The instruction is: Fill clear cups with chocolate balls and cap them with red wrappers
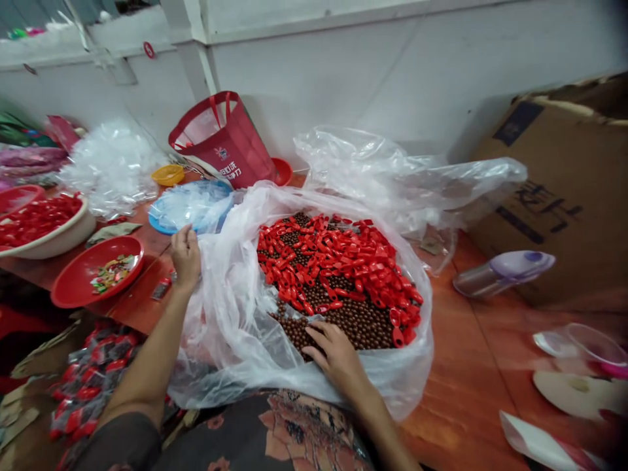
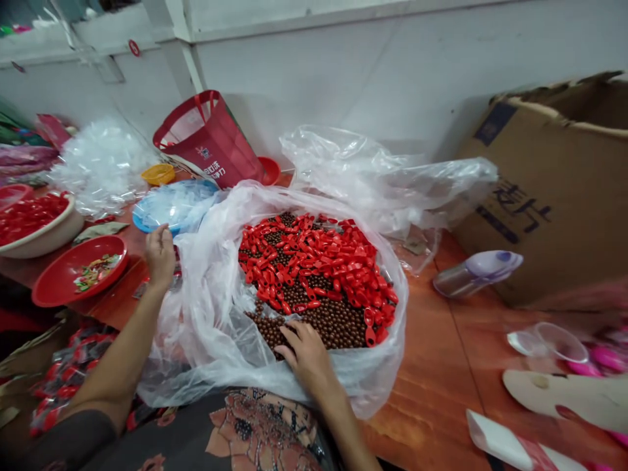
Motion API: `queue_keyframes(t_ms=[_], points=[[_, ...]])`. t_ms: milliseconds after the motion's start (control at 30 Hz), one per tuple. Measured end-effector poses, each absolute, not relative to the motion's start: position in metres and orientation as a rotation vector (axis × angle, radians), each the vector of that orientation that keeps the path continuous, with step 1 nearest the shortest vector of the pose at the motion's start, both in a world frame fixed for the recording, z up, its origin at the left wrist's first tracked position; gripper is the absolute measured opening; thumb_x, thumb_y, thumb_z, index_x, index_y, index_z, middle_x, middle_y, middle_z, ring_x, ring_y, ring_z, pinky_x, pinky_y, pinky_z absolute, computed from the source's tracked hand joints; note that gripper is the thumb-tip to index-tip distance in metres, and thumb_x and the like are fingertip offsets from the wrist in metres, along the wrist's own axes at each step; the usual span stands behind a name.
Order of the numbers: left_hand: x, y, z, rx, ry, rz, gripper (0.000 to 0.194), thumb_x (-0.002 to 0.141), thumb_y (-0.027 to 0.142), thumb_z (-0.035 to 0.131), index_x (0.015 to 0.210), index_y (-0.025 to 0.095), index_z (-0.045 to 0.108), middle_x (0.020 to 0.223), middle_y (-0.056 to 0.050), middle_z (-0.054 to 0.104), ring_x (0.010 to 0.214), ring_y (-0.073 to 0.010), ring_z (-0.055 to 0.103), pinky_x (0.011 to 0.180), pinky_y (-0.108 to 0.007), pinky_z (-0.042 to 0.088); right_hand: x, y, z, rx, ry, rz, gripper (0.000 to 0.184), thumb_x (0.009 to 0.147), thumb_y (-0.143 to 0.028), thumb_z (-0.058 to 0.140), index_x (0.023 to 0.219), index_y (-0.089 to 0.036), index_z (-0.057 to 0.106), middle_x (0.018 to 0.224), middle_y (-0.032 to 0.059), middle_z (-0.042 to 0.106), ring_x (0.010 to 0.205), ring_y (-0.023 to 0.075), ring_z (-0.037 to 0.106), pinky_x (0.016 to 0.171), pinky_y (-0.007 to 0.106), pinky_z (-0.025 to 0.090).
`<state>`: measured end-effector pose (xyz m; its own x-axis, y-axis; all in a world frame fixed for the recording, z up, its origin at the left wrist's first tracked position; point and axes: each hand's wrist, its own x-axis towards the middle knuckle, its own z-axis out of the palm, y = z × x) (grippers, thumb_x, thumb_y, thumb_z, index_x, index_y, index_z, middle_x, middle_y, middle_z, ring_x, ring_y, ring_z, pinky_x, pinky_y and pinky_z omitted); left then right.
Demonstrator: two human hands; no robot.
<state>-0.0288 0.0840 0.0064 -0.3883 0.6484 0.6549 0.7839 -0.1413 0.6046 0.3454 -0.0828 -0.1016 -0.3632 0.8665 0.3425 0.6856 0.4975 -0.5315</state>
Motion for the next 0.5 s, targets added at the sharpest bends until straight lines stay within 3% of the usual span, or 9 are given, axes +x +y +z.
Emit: queue_keyframes(t_ms=[133, 267, 367, 500], points=[[0.056, 0.118, 0.022, -2.281, -1.621, -1.522, 0.028, 0.095, 0.030, 0.047, 0.112, 0.019, 0.066, 0.110, -0.008, 0.066, 0.103, -0.0185, 0.061, 0.094, -0.031, 0.048, 0.345, -0.082, -0.108, -1.283, -2.140, 0.382, 0.029, 0.089, -0.030, 0.065, 0.117, -0.022, 0.067, 0.118, 0.0097, 0.068, 0.107, 0.0244, 0.063, 0.090, 0.043, 0.055], [0.141, 0.178, 0.009, -2.941, -1.684, -0.900, 0.031, 0.091, 0.021, 0.046, 0.114, 0.019, 0.068, 0.119, -0.007, 0.068, 0.112, -0.0188, 0.061, 0.102, -0.030, 0.044, 0.344, -0.082, -0.111, -1.290, -2.102, 0.374, 0.026, 0.091, -0.027, 0.062, 0.116, -0.022, 0.066, 0.117, 0.0098, 0.068, 0.106, 0.0236, 0.063, 0.089, 0.042, 0.055], [0.191, 0.228, -0.007, -2.997, -1.897, -0.614, 0.032, 0.087, 0.018, 0.050, 0.111, 0.016, 0.071, 0.119, -0.010, 0.069, 0.112, -0.0215, 0.061, 0.101, -0.030, 0.043, 0.345, -0.082, -0.108, -1.285, -2.079, 0.372, 0.027, 0.090, -0.024, 0.062, 0.116, -0.020, 0.066, 0.115, 0.0099, 0.068, 0.104, 0.0235, 0.064, 0.087, 0.041, 0.056], [0.238, 0.283, -0.017, -2.911, -2.057, -0.616, 0.035, 0.086, 0.032, 0.057, 0.112, 0.013, 0.070, 0.113, -0.013, 0.072, 0.112, -0.0247, 0.061, 0.099, -0.031, 0.043, 0.346, -0.081, -0.103, -1.308, -2.043, 0.413, 0.028, 0.089, -0.022, 0.062, 0.117, -0.021, 0.065, 0.113, 0.0084, 0.069, 0.101, 0.0224, 0.064, 0.087, 0.039, 0.056]])
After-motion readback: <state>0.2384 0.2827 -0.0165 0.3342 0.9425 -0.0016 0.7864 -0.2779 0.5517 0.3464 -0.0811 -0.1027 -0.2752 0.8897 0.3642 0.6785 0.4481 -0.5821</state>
